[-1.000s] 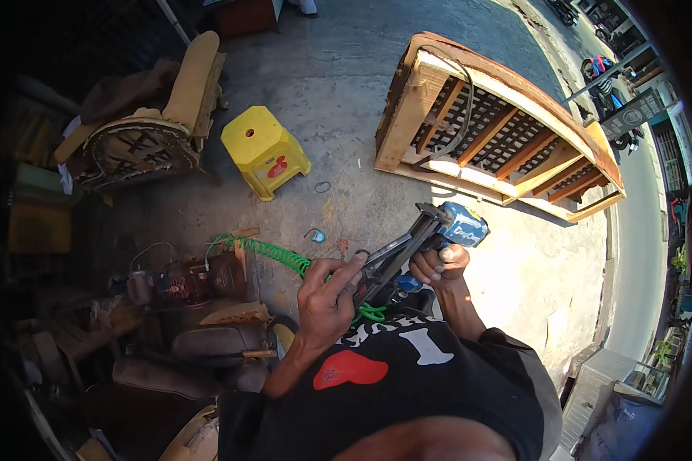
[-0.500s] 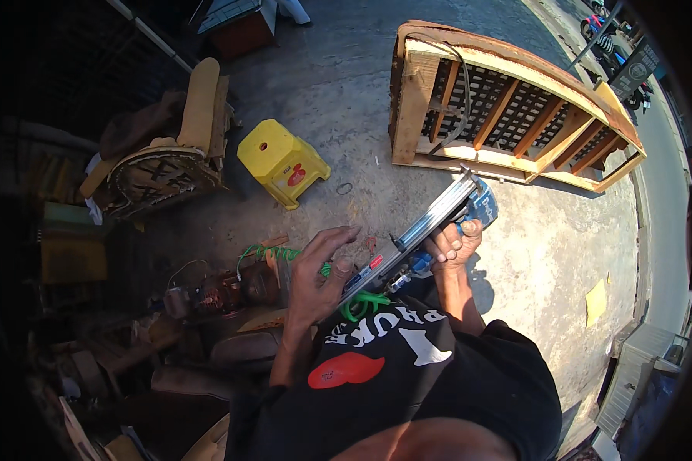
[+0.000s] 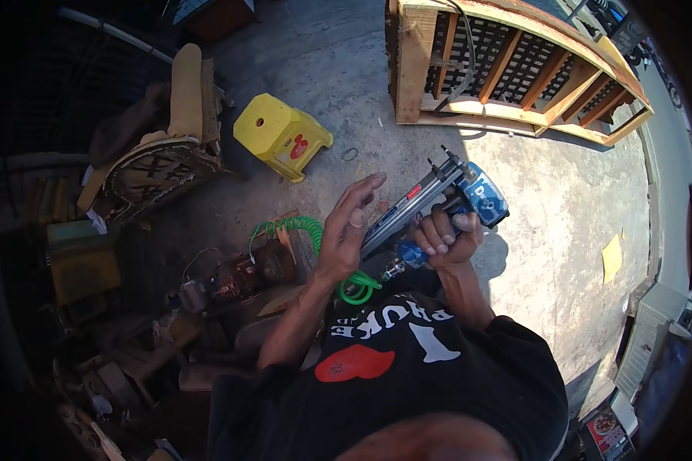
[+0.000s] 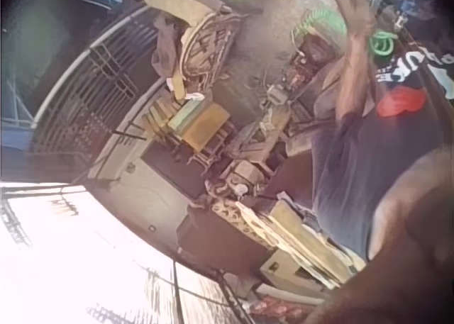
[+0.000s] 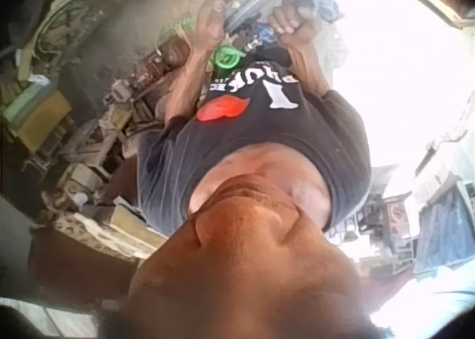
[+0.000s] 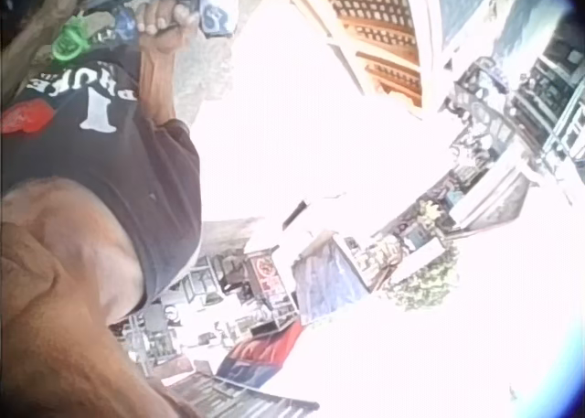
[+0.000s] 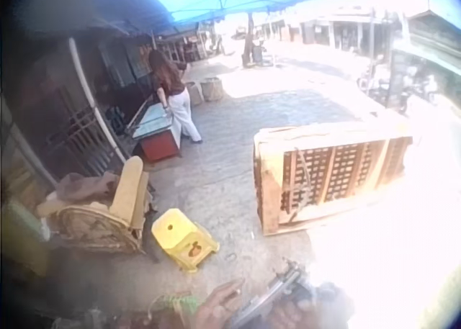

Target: The person is repairing a wooden chair frame by attaching a black strap to the side. They use a pneumatic nail gun to secure the strap and a tape measure to check dimensions. A woman assists by holding the chair steady during the process.

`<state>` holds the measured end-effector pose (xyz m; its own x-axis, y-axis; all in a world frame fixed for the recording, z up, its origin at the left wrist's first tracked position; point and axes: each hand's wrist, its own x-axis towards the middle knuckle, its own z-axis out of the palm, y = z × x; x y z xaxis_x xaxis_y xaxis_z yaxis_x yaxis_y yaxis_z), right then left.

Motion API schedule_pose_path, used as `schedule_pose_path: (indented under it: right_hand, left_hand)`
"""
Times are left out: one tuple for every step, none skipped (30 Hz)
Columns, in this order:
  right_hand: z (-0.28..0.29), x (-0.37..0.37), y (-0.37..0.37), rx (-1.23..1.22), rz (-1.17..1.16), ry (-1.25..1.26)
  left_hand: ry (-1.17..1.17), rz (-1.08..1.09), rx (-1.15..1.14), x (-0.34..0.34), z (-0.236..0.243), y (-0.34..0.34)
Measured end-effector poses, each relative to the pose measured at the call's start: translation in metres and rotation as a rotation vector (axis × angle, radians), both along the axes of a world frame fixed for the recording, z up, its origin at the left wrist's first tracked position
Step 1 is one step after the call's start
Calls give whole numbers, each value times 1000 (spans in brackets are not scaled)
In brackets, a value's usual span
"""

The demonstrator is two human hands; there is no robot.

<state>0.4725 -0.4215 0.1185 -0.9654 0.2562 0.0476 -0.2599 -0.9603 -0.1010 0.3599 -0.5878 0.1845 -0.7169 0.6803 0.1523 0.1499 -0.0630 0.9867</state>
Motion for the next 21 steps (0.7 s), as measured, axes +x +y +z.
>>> schedule_pose_path:
  right_hand:
    - [-10, 7, 5, -35, -32, -78]
    - [-20, 18, 3, 3, -37, -109]
    - [-26, 28, 2, -20, -65, -131]
    - [-38, 32, -2, -50, -43, -163]
    - [-50, 38, -3, -81, -25, -196]
    - [-68, 44, -2, -141, -30, -261]
    - [-88, 44, 5, -139, -58, -320]
    - [-104, 46, 19, -136, -84, -383]
    - [-132, 48, 33, -137, -97, -459]
    - [-163, 53, 42, -168, -102, -492]
    - [-188, 60, 39, -167, -67, -531]
    - [-208, 63, 42, -153, -16, -560]
    - [-229, 66, 45, -144, 20, -574]
    - [-254, 68, 51, -195, 5, -617]
    - [-284, 70, 58, -187, 36, -668]
    - [-311, 71, 69, -176, 72, -713]
    - [-337, 74, 77, -166, 108, -762]
    - [-360, 77, 82, -194, 103, -781]
    - [-381, 82, 88, -128, 128, -791]
    - [-396, 94, 89, -167, 132, -829]
    - [-406, 105, 90, -212, 154, -857]
  left_hand:
    - [-47, -11, 4, 2, -9, 9]
    - [-93, -24, 7, 7, -14, 18]
    - [-144, -47, 12, 11, -23, 29]
    - [-23, -175, -55, 6, -41, 21]
    - [-123, -154, -67, 11, -60, 23]
    - [-227, -120, -87, 18, -79, 23]
    - [-319, -98, -107, 19, -107, 25]
    - [-484, -57, -88, 23, -147, 22]
    - [-538, 3, -132, 26, -179, 29]
    - [-584, 37, -172, 31, -207, 41]
    - [-636, 76, -217, 34, -232, 50]
    - [-561, -126, -273, 28, -244, 69]
    - [-618, -123, -262, 29, -278, 75]
    - [-683, -118, -254, 30, -313, 78]
    - [-753, -110, -244, 34, -352, 75]
    - [-1091, 68, -76, 33, -397, 78]
    - [-905, 103, -265, 25, -442, 67]
    - [-700, 97, -449, -6, -495, 62]
    - [-405, 136, -696, -27, -564, 50]
    - [-115, 195, -878, -48, -627, 44]
    - [152, 163, -1067, -66, -691, 21]
